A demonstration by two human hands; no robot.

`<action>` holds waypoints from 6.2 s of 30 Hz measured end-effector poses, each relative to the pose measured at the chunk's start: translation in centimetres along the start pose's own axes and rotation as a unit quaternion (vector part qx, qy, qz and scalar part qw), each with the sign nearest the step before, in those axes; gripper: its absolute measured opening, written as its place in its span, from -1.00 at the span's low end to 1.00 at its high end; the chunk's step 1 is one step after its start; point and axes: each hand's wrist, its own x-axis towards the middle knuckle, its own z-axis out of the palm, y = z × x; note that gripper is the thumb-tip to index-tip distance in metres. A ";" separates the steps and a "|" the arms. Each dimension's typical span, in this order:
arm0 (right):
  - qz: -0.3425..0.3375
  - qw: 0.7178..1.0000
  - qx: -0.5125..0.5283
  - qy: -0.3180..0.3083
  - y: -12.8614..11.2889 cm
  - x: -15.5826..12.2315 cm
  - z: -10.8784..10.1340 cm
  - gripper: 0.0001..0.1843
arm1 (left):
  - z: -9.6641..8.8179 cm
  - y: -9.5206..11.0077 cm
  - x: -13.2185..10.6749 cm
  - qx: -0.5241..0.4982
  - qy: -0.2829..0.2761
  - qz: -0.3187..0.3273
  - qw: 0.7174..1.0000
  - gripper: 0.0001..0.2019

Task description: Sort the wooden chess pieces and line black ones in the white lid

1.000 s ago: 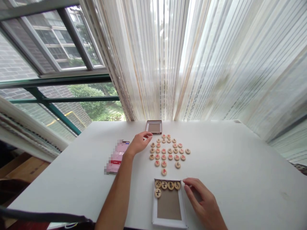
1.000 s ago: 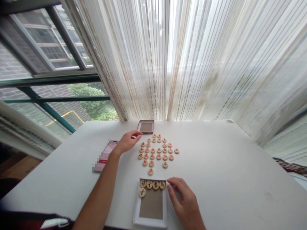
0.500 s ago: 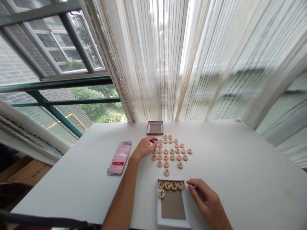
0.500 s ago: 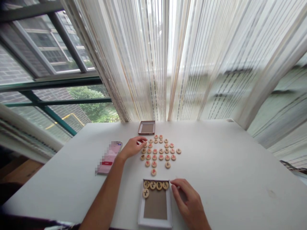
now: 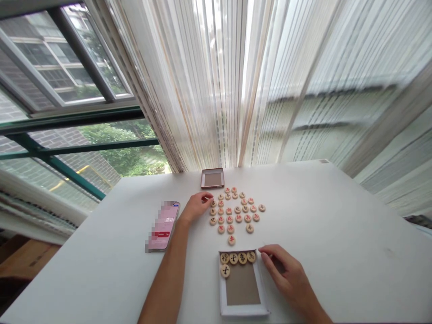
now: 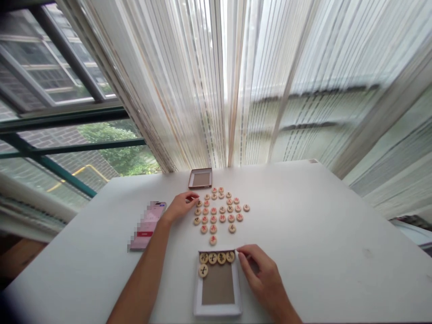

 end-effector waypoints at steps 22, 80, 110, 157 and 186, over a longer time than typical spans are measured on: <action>-0.010 1.000 -0.015 0.000 -0.4 0.2 -0.2 -0.76 | 0.6 -0.8 -1.3 -0.003 0.008 0.018 1.000 -0.75; -0.019 1.000 -0.025 -0.003 -0.4 0.2 -0.1 -0.79 | -2.0 6.9 -6.7 -0.157 -0.036 0.047 0.986 -0.62; 0.038 0.982 0.180 0.047 0.3 -0.2 0.3 -0.84 | 2.7 7.6 -17.9 -0.029 -0.036 0.073 0.996 -0.52; 0.040 0.998 0.032 0.039 -0.7 -0.4 -0.1 -0.69 | 5.7 7.8 -18.3 0.031 0.011 0.079 0.996 -0.74; -0.117 0.987 0.094 -0.054 -5.6 0.2 1.4 -0.72 | 5.1 9.9 -18.8 -0.231 0.021 0.050 0.971 -0.75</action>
